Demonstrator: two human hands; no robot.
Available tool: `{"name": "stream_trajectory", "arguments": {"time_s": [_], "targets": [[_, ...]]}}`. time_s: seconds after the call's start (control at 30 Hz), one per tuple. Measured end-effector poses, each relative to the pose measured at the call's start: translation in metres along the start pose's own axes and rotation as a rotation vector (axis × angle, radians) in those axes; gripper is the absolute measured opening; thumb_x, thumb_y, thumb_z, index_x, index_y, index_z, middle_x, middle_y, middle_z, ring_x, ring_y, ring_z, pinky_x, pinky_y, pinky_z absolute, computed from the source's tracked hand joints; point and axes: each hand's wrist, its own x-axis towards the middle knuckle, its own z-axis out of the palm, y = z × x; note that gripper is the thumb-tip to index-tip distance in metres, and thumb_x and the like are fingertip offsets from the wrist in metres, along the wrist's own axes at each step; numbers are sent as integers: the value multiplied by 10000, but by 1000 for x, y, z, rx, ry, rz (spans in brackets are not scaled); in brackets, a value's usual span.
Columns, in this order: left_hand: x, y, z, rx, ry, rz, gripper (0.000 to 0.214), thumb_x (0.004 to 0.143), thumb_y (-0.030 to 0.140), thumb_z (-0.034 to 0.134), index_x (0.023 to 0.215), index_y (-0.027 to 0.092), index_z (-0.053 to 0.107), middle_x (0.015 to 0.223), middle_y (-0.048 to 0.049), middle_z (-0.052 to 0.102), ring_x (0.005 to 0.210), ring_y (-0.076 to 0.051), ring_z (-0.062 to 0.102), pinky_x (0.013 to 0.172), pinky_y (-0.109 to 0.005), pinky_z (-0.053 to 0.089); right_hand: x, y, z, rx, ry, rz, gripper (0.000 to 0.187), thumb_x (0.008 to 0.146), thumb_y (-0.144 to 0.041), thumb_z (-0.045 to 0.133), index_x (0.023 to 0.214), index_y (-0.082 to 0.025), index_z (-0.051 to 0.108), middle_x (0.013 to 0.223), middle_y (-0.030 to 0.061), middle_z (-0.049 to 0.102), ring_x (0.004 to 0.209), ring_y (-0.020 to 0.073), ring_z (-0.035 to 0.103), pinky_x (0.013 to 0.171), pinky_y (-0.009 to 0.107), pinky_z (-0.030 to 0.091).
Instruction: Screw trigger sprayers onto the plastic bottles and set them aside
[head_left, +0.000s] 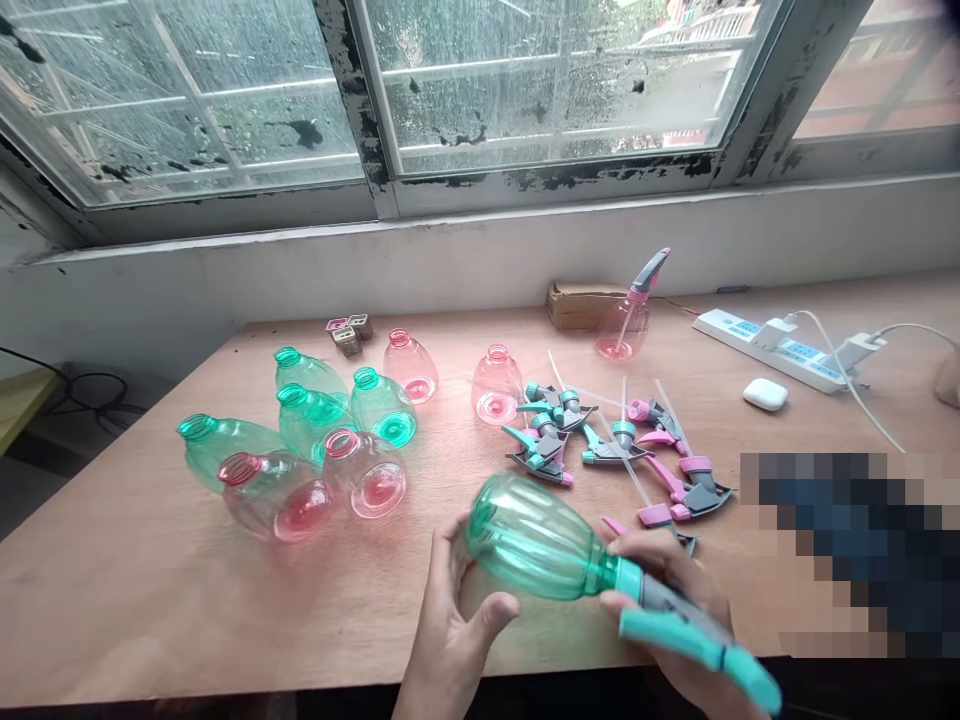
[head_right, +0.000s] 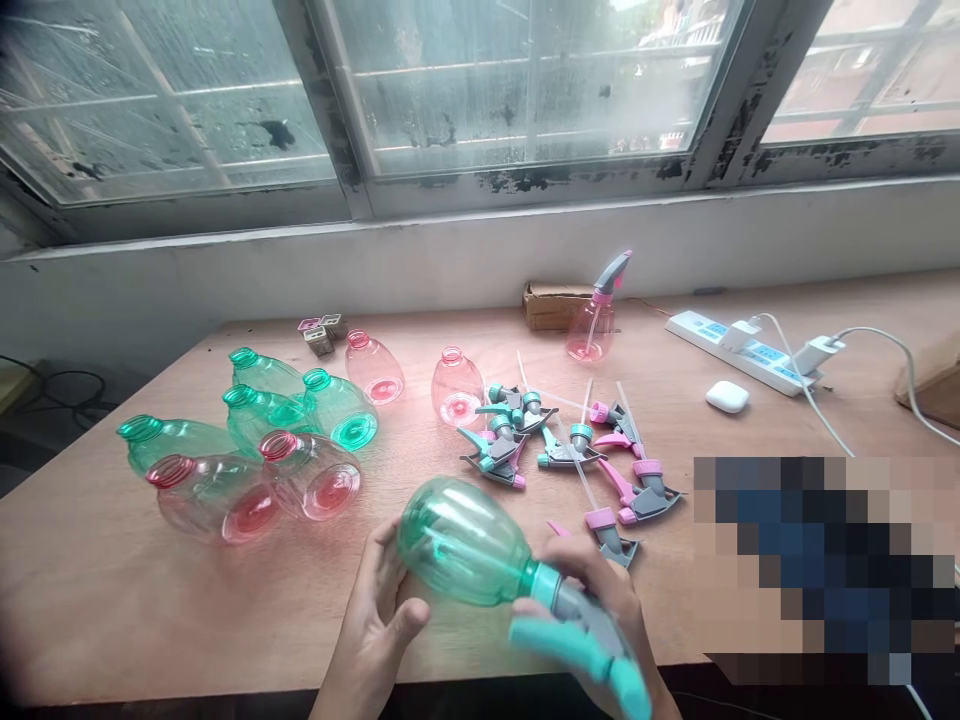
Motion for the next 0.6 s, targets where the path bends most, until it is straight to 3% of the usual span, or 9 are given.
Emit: {"name": "stream_trajectory", "arguments": {"time_s": [0.1, 0.2, 0.3, 0.37, 0.43, 0.53, 0.6], "targets": [[1, 4, -1, 44, 68, 0, 850, 823, 803, 709, 1445, 235, 587, 1497, -154, 652, 1469, -423, 512, 1127, -454, 520, 1, 5, -1, -25, -141, -268, 267, 947, -450, 833, 1135, -314, 699, 756, -4, 691, 643, 246, 667, 596, 352, 532], [3, 12, 0, 19, 50, 3, 884, 814, 783, 737, 1477, 213, 605, 1497, -147, 666, 1455, -437, 529, 1161, -461, 494, 1, 6, -2, -23, -155, -354, 281, 937, -415, 845, 1148, -295, 704, 791, 12, 722, 687, 267, 697, 669, 392, 566], [0, 18, 2, -47, -58, 20, 884, 776, 723, 820, 1466, 204, 631, 1456, -152, 701, 1405, -454, 581, 1146, -484, 513, -6, -1, 5, -10, -25, -108, 297, 884, -491, 872, 1013, -263, 731, 749, 20, 745, 602, 229, 659, 583, 333, 535], [-8, 20, 3, -73, -6, 76, 916, 725, 709, 869, 1464, 220, 637, 1515, -152, 658, 1427, -459, 558, 1157, -485, 506, -12, -11, 14, 141, -6, 173, 363, 891, -583, 829, 893, -249, 687, 629, -4, 700, 492, 189, 593, 474, 277, 460], [-18, 20, 0, -100, 55, 106, 928, 698, 680, 902, 1476, 253, 630, 1590, -146, 592, 1445, -455, 540, 1156, -481, 510, -18, -21, 21, 299, -30, 327, 423, 896, -637, 791, 821, -246, 647, 542, -28, 641, 420, 165, 543, 431, 254, 422], [-31, 20, -11, -153, 6, 74, 895, 722, 601, 921, 1513, 339, 593, 1630, -115, 554, 1457, -430, 540, 1150, -474, 510, -27, -33, 18, 222, 64, 296, 420, 805, -647, 865, 790, -252, 723, 578, 8, 679, 450, 200, 592, 441, 292, 482], [-35, 21, -20, -179, -116, 77, 945, 687, 640, 929, 1523, 365, 585, 1603, -109, 579, 1462, -435, 532, 1165, -489, 483, -34, -38, 10, 90, 118, 202, 398, 724, -654, 916, 771, -277, 798, 652, 56, 731, 555, 280, 679, 510, 366, 568]]}}
